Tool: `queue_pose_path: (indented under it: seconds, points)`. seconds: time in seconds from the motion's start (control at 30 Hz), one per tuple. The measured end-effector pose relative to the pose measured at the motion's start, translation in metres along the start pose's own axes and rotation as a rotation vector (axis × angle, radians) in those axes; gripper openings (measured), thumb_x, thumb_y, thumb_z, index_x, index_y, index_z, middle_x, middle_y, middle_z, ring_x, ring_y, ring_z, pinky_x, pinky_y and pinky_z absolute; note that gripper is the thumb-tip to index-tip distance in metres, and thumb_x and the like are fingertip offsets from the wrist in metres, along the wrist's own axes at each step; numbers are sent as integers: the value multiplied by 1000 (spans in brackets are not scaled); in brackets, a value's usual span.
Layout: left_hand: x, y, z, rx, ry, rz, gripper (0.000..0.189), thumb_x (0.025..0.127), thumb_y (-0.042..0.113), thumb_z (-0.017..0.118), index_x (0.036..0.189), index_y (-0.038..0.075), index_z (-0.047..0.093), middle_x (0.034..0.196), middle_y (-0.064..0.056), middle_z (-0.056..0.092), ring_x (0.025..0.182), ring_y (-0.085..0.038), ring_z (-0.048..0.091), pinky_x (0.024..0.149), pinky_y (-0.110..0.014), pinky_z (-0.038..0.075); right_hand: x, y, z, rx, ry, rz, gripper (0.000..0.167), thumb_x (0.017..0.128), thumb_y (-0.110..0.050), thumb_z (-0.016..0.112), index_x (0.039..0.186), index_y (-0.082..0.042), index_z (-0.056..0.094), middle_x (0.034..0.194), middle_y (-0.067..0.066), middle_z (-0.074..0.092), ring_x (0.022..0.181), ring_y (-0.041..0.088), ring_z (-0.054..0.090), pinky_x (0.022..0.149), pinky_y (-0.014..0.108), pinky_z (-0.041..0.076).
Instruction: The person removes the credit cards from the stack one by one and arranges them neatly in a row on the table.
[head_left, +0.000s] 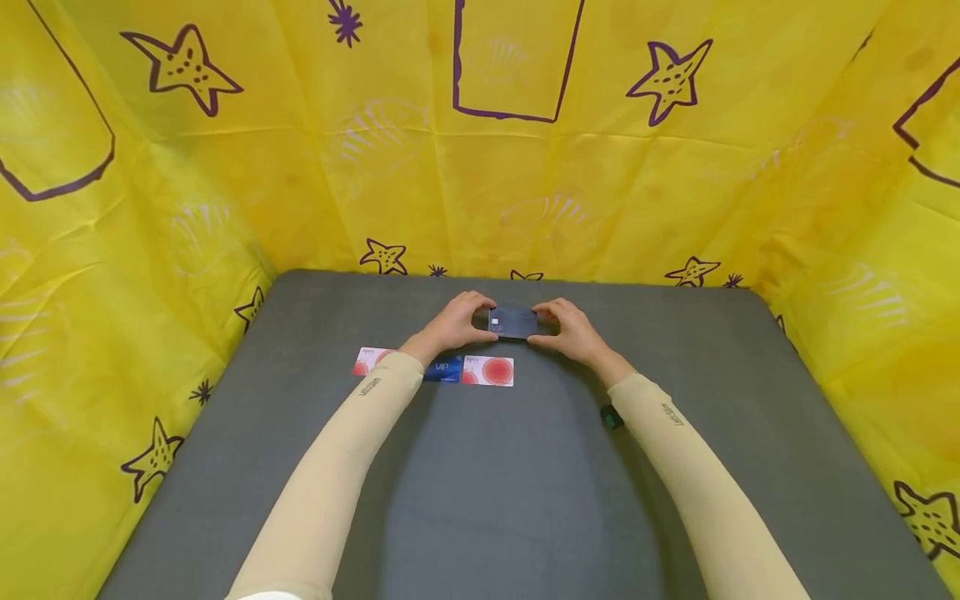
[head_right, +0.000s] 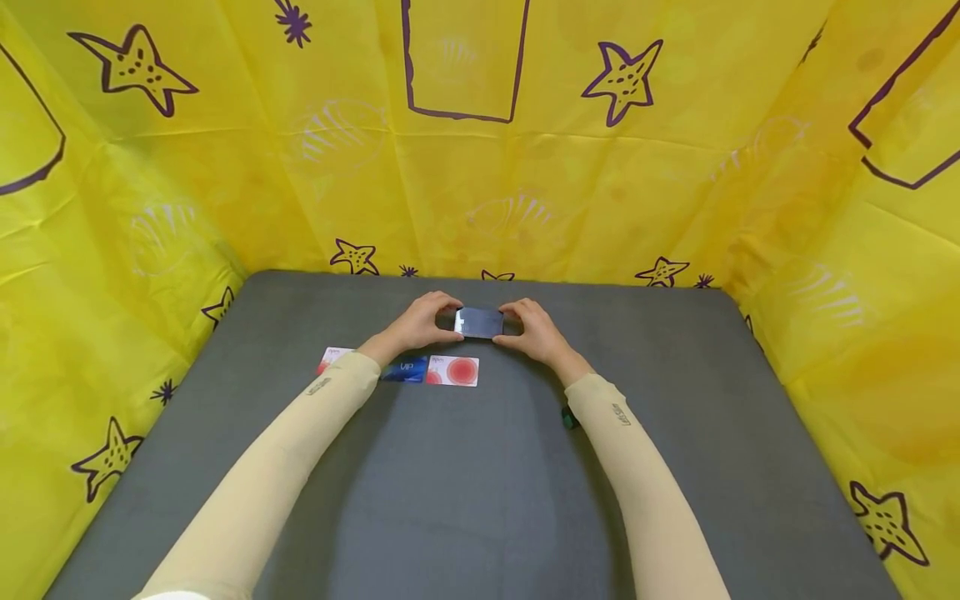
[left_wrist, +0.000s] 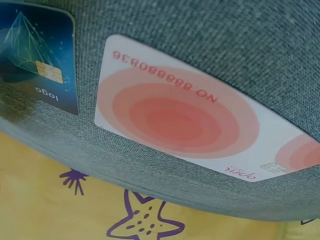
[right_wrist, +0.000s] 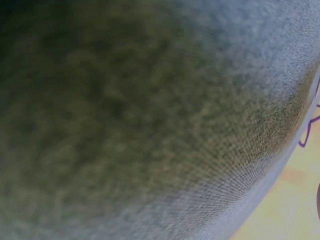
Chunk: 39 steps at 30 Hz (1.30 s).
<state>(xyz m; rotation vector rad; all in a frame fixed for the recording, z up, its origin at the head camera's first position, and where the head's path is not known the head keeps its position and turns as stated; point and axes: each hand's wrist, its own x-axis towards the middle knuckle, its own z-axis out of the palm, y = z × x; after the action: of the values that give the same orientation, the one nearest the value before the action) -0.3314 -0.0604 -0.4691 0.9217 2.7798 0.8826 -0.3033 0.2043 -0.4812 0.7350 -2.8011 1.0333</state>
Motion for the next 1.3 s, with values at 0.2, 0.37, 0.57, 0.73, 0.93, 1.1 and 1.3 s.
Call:
queue_pose_path:
  seconds: [0.2,0.37,0.57,0.73,0.93,1.1,1.3]
  points:
    - [-3,3,0,0,30,25,59,80,34,81,127,7,60,120,-9,58,111,-23,49,102,-39,40,-4,0,-2,5,23,-14,57,78,-29,84,124,-6,61,109,11,57,102,25,55,94,42,46]
    - [-6,6,3,6,37,39,60,79,36,82,127,7,60,121,-9,59,113,-23,50,102,-39,40,-10,-1,-3,-7,32,-48,57,78,-28,84,125,-5,61,109,12,57,102,26,54,92,43,46]
    - [-10,13,6,11,48,66,59,78,34,83,125,6,62,119,-8,60,114,-23,50,103,-38,40,-19,-1,-7,-3,26,-65,57,78,-27,84,125,-5,60,110,15,57,102,28,55,92,44,47]
    - [-13,19,10,2,41,63,61,78,36,83,127,7,61,117,-7,60,109,-22,50,99,-37,42,-26,-1,-11,-6,7,-66,58,78,-29,84,125,-4,60,110,16,58,102,29,55,91,44,47]
    - [-18,26,17,-10,6,27,61,77,37,83,126,8,62,115,-6,61,104,-21,51,92,-37,44,-37,-2,-14,-8,-8,-70,57,77,-28,84,123,-4,62,107,13,58,100,27,56,91,44,48]
    - [-21,32,20,-31,8,41,60,77,36,83,126,9,62,116,-4,61,107,-20,53,96,-36,44,-45,-3,-17,4,-16,-66,55,77,-26,85,122,-5,62,109,13,59,101,26,56,90,44,47]
    - [-26,37,26,-41,23,60,57,75,34,85,122,8,64,111,-5,64,103,-20,55,95,-33,45,-55,-1,-18,-6,-28,-80,55,77,-30,85,122,-7,63,108,11,60,99,24,56,88,43,47]
